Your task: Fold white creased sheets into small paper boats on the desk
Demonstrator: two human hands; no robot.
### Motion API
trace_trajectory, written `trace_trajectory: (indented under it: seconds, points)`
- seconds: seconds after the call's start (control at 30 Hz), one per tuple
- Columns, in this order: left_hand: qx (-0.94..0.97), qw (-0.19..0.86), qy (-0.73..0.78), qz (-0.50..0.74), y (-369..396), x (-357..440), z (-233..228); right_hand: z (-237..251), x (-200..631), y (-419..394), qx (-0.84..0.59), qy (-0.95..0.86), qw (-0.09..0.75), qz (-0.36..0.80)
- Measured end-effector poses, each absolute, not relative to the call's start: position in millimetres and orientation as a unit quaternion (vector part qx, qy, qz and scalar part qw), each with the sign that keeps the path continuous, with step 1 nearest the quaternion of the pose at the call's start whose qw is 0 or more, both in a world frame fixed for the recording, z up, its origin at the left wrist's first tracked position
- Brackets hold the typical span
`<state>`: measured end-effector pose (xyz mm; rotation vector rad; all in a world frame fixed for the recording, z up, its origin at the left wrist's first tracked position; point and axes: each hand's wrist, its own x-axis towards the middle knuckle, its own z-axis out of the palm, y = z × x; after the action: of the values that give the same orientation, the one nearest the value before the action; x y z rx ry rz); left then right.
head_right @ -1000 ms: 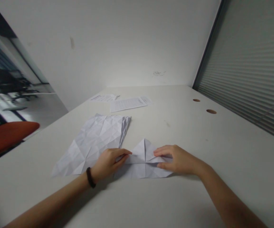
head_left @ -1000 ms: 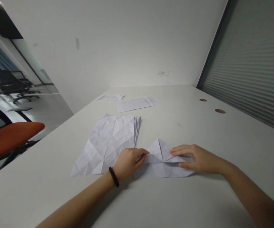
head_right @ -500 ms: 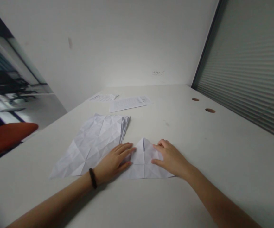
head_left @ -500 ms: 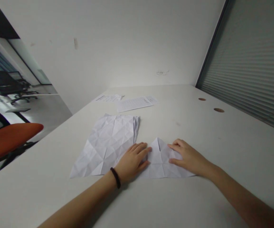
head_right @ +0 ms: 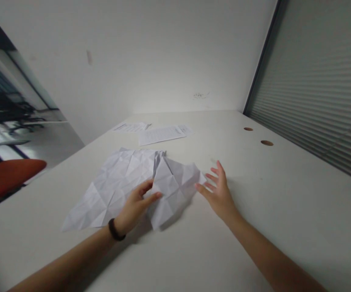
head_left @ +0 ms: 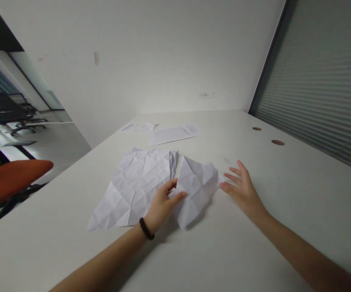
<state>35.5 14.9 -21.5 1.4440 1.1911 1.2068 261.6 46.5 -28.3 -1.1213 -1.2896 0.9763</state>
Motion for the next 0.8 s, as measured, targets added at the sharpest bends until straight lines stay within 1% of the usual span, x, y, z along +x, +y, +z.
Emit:
trace_trajectory:
  seconds: [0.03, 0.07, 0.13, 0.2, 0.27, 0.3, 0.37, 0.43, 0.5, 0.53, 0.57, 0.6, 0.67, 0.73, 0.77, 0.8]
  points:
    - [0.555, 0.465, 0.467, 0.508, 15.4, 37.3, -22.1, -25.9, 256.2, 42.6, -0.453, -0.484, 0.561, 0.495]
    - [0.533, 0.492, 0.447, 0.523, 15.4, 39.5, -22.8, -23.4, 250.4, 37.9, -0.431, -0.43, 0.546, 0.575]
    - [0.513, 0.542, 0.4, 0.532, 13.4, 45.0, -24.7, -19.9, 238.5, 27.8, -0.388, -0.372, 0.518, 0.665]
    - [0.532, 0.572, 0.367, 0.505, 9.1, 51.0, -26.6, -19.5, 229.3, 19.5, -0.344, -0.388, 0.499, 0.694]
    - [0.58, 0.562, 0.371, 0.458, 3.8, 55.7, -28.2, -21.4, 226.1, 15.5, -0.356, -0.423, 0.5, 0.666]
    - [0.608, 0.544, 0.38, 0.435, 1.3, 57.0, -28.6, -22.2, 227.4, 15.4, -0.388, -0.441, 0.507, 0.631]
    - [0.664, 0.475, 0.393, 0.423, -2.0, 56.4, -28.4, -21.2, 235.8, 18.4, -0.476, -0.479, 0.528, 0.515]
    - [0.713, 0.357, 0.394, 0.457, -2.8, 51.4, -26.6, -15.6, 249.9, 24.1, -0.545, -0.52, 0.573, 0.323]
    - [0.741, 0.21, 0.387, 0.507, -1.8, 43.4, -23.4, -7.3, 264.8, 30.0, -0.525, -0.561, 0.633, 0.095]
    - [0.747, 0.146, 0.384, 0.523, -1.2, 39.1, -21.5, -3.8, 270.6, 32.2, -0.49, -0.612, 0.62, 0.016]
    - [0.748, 0.097, 0.378, 0.537, -0.9, 35.2, -19.5, -1.4, 274.5, 33.7, -0.455, -0.658, 0.599, -0.038]
    - [0.748, 0.063, 0.368, 0.549, -0.8, 31.9, -17.6, -0.7, 276.2, 34.4, -0.427, -0.714, 0.551, -0.058]
    - [0.765, 0.036, 0.348, 0.541, -1.8, 28.2, -14.2, -4.3, 273.3, 33.3, -0.407, -0.817, 0.405, -0.054]
    - [0.82, 0.051, 0.33, 0.465, -3.0, 28.3, -12.2, -11.5, 265.3, 29.7, -0.384, -0.89, 0.247, 0.006]
    - [0.854, 0.065, 0.324, 0.403, -3.4, 29.5, -12.1, -14.7, 261.3, 27.7, -0.353, -0.914, 0.196, 0.041]
    - [0.883, 0.078, 0.32, 0.335, -3.3, 31.0, -12.5, -16.9, 258.1, 25.8, -0.342, -0.92, 0.181, 0.067]
